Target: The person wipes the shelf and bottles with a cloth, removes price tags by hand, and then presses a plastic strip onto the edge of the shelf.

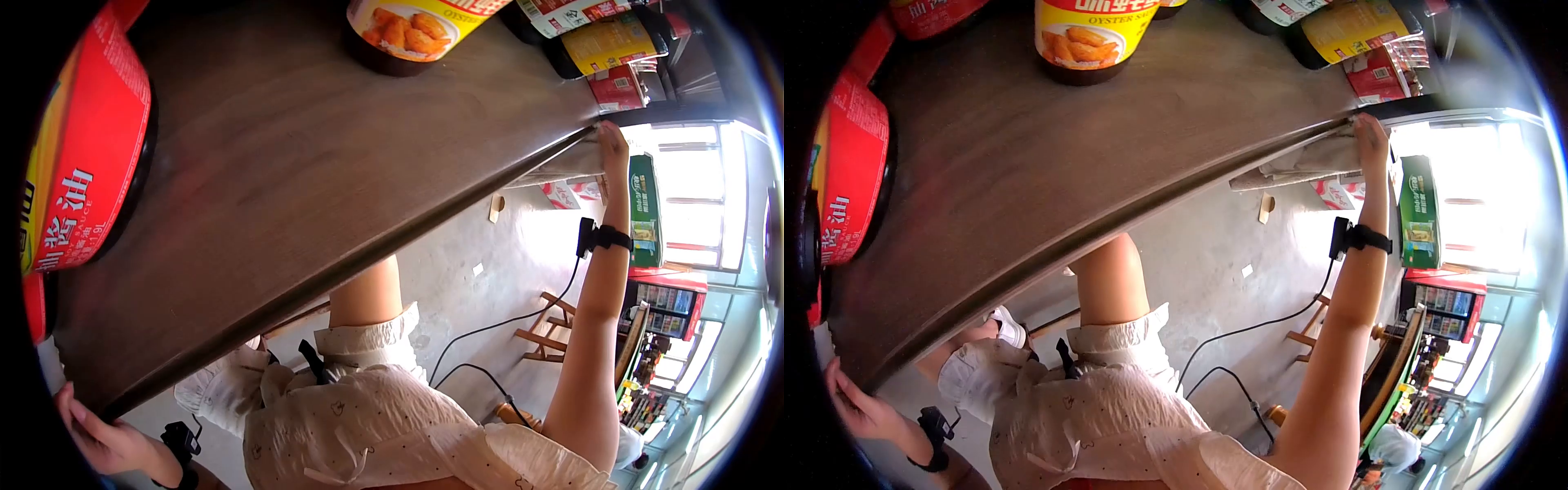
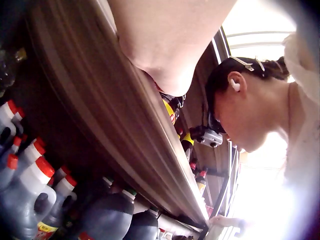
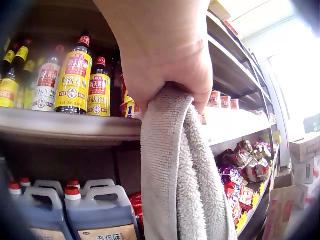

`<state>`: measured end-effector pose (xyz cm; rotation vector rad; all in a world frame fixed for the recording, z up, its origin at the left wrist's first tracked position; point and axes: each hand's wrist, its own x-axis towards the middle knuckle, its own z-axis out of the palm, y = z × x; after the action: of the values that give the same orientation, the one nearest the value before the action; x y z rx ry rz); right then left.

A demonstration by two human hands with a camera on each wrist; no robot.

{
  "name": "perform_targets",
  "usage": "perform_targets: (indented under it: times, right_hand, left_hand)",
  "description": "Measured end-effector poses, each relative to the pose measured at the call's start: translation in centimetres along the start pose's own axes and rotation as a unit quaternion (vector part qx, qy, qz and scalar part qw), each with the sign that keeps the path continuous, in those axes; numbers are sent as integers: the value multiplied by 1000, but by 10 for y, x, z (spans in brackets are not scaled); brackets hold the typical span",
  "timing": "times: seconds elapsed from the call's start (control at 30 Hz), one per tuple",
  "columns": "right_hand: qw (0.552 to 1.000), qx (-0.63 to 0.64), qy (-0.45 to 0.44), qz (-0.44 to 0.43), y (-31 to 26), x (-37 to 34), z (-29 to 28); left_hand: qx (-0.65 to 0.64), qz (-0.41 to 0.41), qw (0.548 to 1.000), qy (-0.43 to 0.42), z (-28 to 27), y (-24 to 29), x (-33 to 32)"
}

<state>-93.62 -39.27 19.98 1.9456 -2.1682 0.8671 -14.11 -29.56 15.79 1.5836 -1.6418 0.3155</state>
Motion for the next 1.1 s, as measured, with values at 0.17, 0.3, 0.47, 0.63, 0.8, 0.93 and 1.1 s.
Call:
perform_targets:
  times: [0.17, 0.3, 0.47, 0.63, 0.8, 0.93, 1.1]
  right_hand:
    - [933, -347, 48, 76, -62, -7, 2]
    - [854, -449, 155, 210, -39, -66, -54]
    - [866, -417, 53, 270, 94, -222, -101]
    - [889, -243, 94, 377, 20, -234, -44]
    - [934, -189, 188, 239, 20, -223, -7]
    - [939, -228, 143, 215, 4, -215, -11]
    - [944, -188, 87, 256, 45, -222, -33]
  left_hand:
    - [-37, 6, 999, 10, 0, 0, 8]
    - [-96, 13, 995, 22, 0, 2, 10]
    - [-115, 60, 991, 35, 11, 6, 12]
    - [-119, 51, 991, 31, 11, 4, 13]
    - [-121, 67, 990, 27, 15, 7, 15]
    - [-105, 64, 991, 50, 19, 12, 15]
    - [-109, 72, 990, 55, 20, 13, 17]
